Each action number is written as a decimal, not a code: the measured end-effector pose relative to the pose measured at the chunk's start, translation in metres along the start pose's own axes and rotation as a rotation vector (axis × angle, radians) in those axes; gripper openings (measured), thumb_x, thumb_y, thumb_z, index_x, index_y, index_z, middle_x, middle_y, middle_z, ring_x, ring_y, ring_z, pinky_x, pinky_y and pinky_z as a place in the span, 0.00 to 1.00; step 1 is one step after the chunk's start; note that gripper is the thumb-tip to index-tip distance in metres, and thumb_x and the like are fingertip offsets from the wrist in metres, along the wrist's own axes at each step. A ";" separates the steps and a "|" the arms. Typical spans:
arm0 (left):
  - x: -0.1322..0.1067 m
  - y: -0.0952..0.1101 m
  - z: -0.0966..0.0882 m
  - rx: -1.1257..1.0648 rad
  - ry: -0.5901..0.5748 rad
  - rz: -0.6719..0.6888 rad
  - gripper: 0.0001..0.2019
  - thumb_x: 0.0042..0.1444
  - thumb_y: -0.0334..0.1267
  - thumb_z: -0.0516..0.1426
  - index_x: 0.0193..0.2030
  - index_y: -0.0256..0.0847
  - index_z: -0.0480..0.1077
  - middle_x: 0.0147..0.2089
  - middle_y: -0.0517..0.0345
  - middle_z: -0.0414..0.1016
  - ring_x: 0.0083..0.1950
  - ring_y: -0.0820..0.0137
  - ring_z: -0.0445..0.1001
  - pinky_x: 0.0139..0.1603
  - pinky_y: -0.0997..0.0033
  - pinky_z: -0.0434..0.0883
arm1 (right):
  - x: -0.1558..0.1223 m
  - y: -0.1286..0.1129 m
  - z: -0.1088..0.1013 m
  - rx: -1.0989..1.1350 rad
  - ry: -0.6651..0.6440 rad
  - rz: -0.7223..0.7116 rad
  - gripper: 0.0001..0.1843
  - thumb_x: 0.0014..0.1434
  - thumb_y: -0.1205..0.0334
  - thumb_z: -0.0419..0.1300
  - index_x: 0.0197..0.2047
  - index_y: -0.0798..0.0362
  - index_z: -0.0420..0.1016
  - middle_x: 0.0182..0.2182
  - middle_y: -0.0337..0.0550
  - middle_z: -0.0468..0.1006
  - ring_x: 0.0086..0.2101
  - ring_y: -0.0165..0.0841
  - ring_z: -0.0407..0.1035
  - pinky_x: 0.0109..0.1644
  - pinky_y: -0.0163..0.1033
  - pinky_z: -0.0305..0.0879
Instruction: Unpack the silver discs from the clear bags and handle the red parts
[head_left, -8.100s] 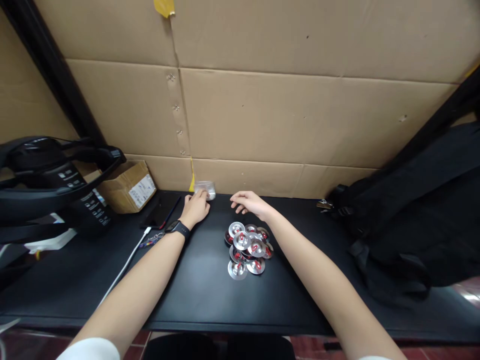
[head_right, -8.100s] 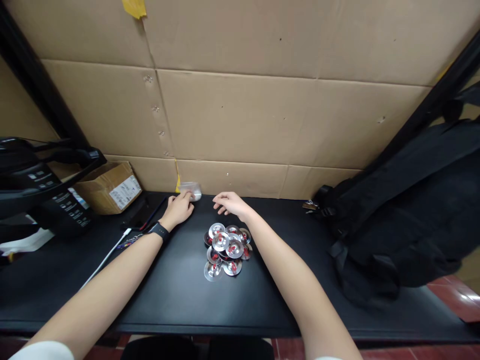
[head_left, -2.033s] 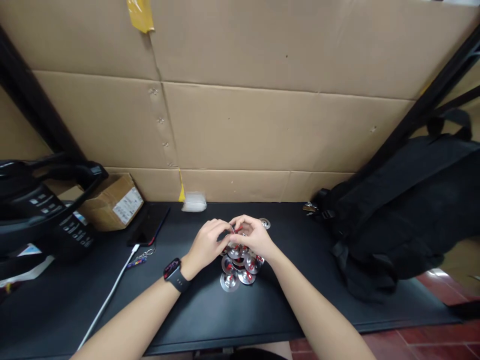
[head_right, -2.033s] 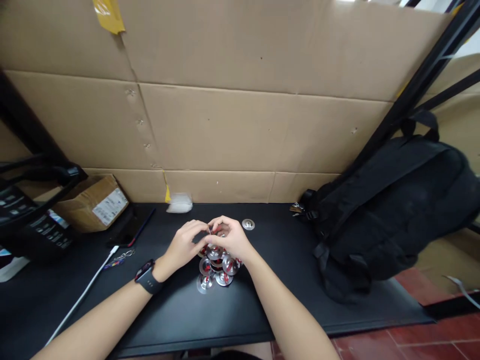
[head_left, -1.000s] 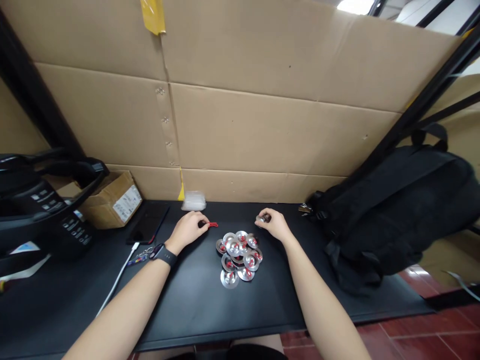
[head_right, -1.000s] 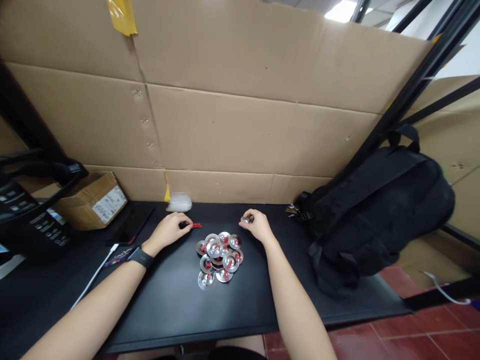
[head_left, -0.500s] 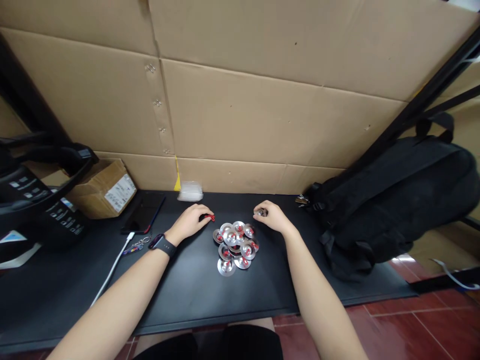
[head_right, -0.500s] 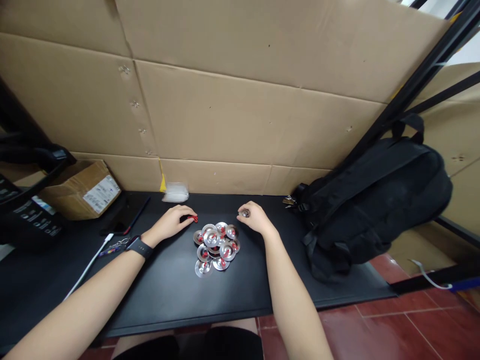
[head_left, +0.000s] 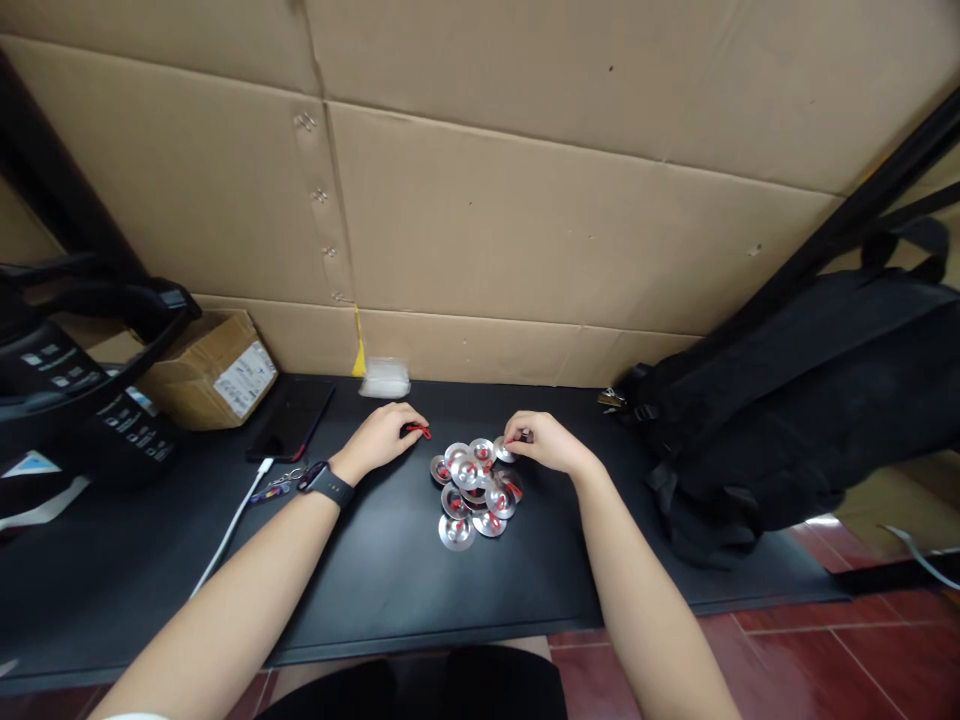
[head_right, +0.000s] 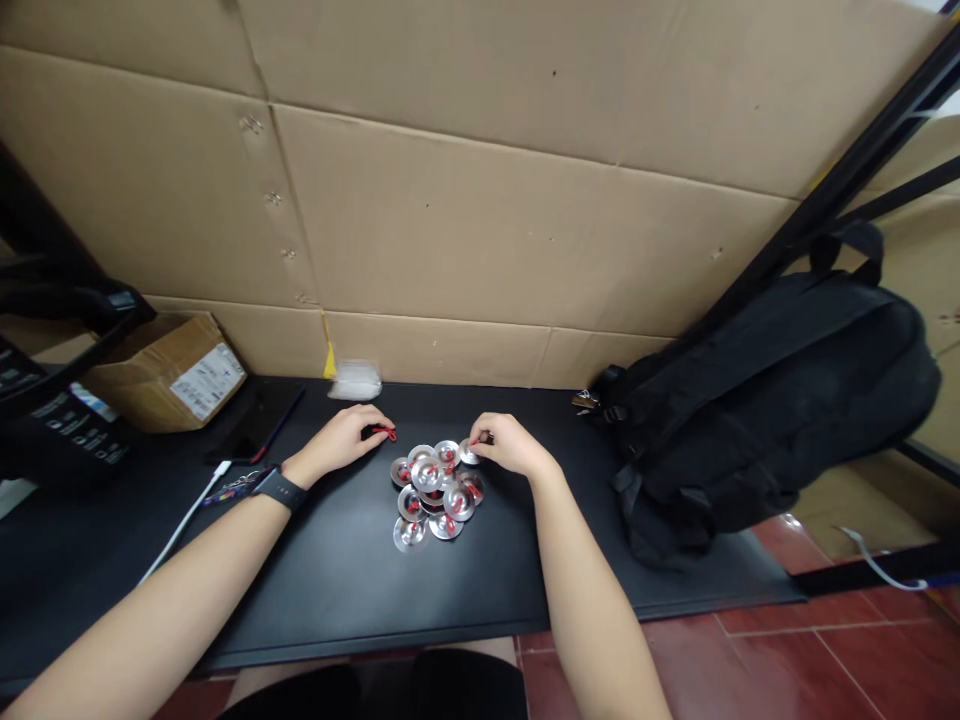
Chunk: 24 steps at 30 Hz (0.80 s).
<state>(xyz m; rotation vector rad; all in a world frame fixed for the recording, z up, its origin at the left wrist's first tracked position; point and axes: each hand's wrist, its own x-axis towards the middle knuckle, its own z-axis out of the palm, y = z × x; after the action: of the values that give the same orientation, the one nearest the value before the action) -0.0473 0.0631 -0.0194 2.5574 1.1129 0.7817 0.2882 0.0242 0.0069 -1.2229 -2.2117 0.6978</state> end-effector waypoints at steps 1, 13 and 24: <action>0.000 0.000 -0.001 0.014 -0.003 -0.006 0.09 0.60 0.38 0.57 0.42 0.45 0.80 0.43 0.53 0.80 0.46 0.63 0.77 0.50 0.65 0.71 | 0.000 0.000 0.000 -0.021 0.038 -0.010 0.03 0.56 0.67 0.64 0.31 0.52 0.80 0.38 0.43 0.80 0.36 0.33 0.75 0.41 0.37 0.68; 0.000 -0.004 -0.010 0.068 0.068 -0.051 0.11 0.63 0.43 0.56 0.39 0.44 0.79 0.41 0.54 0.81 0.44 0.63 0.77 0.50 0.65 0.70 | 0.004 0.003 0.006 -0.031 0.098 0.002 0.03 0.56 0.69 0.62 0.33 0.52 0.78 0.39 0.45 0.80 0.38 0.34 0.74 0.41 0.38 0.68; 0.000 0.005 -0.002 0.082 0.005 0.028 0.12 0.65 0.44 0.56 0.48 0.47 0.79 0.47 0.53 0.81 0.49 0.62 0.77 0.51 0.63 0.69 | 0.003 -0.001 0.002 -0.063 0.085 -0.017 0.04 0.55 0.70 0.63 0.33 0.52 0.78 0.39 0.44 0.81 0.38 0.35 0.75 0.43 0.39 0.67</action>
<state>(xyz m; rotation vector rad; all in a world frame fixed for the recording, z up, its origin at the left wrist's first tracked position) -0.0450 0.0597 -0.0153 2.6455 1.1356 0.7643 0.2850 0.0257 0.0061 -1.2400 -2.1858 0.5632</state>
